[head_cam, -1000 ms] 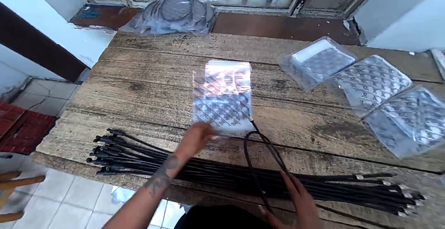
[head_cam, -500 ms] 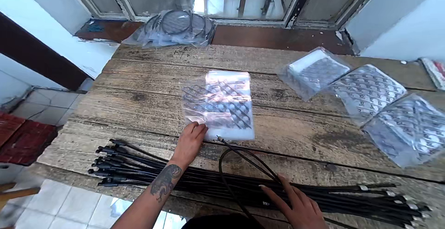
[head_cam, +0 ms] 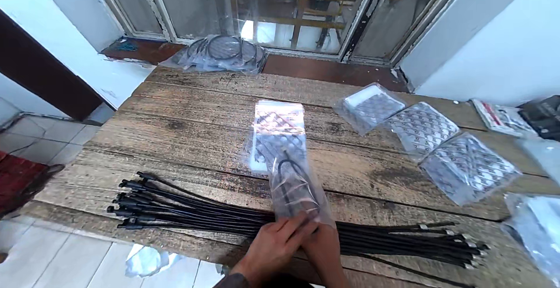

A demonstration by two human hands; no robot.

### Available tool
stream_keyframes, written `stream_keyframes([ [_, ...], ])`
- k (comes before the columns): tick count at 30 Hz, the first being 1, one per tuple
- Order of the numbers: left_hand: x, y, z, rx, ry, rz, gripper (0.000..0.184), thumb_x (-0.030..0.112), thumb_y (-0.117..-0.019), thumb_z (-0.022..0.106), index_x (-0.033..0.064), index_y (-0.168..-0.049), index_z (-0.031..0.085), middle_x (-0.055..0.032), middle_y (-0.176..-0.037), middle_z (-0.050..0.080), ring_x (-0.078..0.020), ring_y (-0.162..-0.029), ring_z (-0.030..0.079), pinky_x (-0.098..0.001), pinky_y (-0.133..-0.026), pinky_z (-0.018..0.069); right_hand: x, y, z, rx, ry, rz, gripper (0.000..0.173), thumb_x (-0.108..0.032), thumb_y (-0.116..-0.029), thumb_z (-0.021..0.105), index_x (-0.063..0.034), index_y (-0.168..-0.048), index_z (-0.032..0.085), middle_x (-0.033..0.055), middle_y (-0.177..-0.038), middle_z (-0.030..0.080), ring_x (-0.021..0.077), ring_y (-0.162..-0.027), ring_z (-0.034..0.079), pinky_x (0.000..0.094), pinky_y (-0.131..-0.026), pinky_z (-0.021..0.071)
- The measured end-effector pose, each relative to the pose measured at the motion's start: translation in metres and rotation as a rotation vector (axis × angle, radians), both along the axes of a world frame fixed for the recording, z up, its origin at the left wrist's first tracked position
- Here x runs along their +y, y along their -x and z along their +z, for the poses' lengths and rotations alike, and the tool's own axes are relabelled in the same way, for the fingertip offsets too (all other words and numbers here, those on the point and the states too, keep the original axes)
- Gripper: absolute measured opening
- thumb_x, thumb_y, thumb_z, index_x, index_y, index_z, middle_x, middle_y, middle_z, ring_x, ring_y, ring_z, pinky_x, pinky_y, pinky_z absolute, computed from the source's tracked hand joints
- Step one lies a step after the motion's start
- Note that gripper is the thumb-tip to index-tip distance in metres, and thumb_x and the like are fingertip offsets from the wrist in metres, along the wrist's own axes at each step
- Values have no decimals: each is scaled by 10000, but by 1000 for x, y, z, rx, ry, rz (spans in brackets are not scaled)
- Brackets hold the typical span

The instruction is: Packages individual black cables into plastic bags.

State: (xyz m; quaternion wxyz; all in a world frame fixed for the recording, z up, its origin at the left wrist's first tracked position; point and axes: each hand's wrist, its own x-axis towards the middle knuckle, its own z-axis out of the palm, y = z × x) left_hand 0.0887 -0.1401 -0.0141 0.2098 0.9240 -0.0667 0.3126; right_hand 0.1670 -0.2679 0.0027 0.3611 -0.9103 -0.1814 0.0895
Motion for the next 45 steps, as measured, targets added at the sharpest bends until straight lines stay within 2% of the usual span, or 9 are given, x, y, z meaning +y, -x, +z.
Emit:
stream_keyframes([
  [4, -5, 26, -17, 431, 481, 465, 286, 217, -942, 648, -3, -1126, 649, -176, -1070, 677, -273, -857, 716, -433, -729, 613, 18, 4, -15, 62, 38, -135, 822, -524, -726, 855, -53, -1367, 648, 305, -1464, 510, 495, -1354, 483, 656, -1091, 385],
  [7, -6, 33, -5, 973, 711, 221, 331, 213, -1017, 565, -41, -1191, 685, -237, -1108, 712, -360, -1075, 691, -534, -982, 522, 31, 10, -37, -86, 175, -119, 886, -632, -681, 813, -84, -1359, 656, 336, -1521, 425, 562, -1375, 413, 708, -1092, 332],
  [11, 3, 52, -21, 885, 838, 123, 221, 159, -949, 644, -35, -1029, 712, -195, -981, 712, -305, -969, 691, -505, -910, 538, 42, -1, -49, -136, 190, 100, 1071, -726, -699, 760, -82, -1515, 503, 358, -1626, 202, 560, -1484, 238, 652, -1198, 227],
  [16, 43, 88, -36, 839, 918, 376, 236, 220, -934, 678, 3, -1018, 720, -121, -902, 704, -218, -846, 679, -440, -825, 555, 0, 15, -74, -398, 13, 683, 419, -431, -953, 671, -71, -1156, 737, 247, -1266, 666, 443, -1273, 587, 558, -1090, 473],
  [20, 37, 99, -42, 835, 890, 383, 214, 195, -923, 679, 2, -1005, 724, -117, -898, 708, -207, -837, 682, -417, -829, 560, 1, 17, -80, -705, 33, 802, 86, -140, -901, 689, -128, -953, 756, 113, -914, 720, 310, -906, 715, 450, -829, 604],
  [28, 41, 113, -34, 857, 1300, 200, 558, 288, -896, 781, -2, -1328, 579, -85, -1128, 727, -161, -992, 720, -357, -919, 598, -5, 28, -69, -409, 23, 830, 318, -203, -954, 680, -140, -1263, 715, 147, -1280, 689, 372, -1251, 619, 530, -1082, 490],
  [33, 24, 75, -34, 662, 1767, 425, 334, 216, -1032, 622, -56, -1226, 593, -128, -1002, 765, -211, -911, 756, -373, -854, 628, -63, 13, -47, -452, -81, 370, 449, -358, -1027, 524, -60, -729, 679, 52, -615, 631, 173, -509, 625, 369, -447, 519],
  [39, 37, 86, 1, 712, 1949, 370, 180, 85, -1049, 552, -23, -1194, 559, -129, -935, 770, -216, -832, 769, -353, -811, 638, -41, -10, -35, 637, -119, 160, 376, -345, -1046, 559, -9, -1136, 703, 71, -919, 719, 136, -808, 686, 357, -783, 581],
  [45, 27, 84, -5, 515, 2036, 461, 214, 6, -1024, 553, -26, -1234, 576, -122, -905, 756, -194, -788, 752, -328, -754, 632, -35, -4, -38, 792, -289, 276, 268, -233, -1041, 573, -41, -919, 715, -19, -766, 705, 55, -693, 665, 261, -683, 571],
])
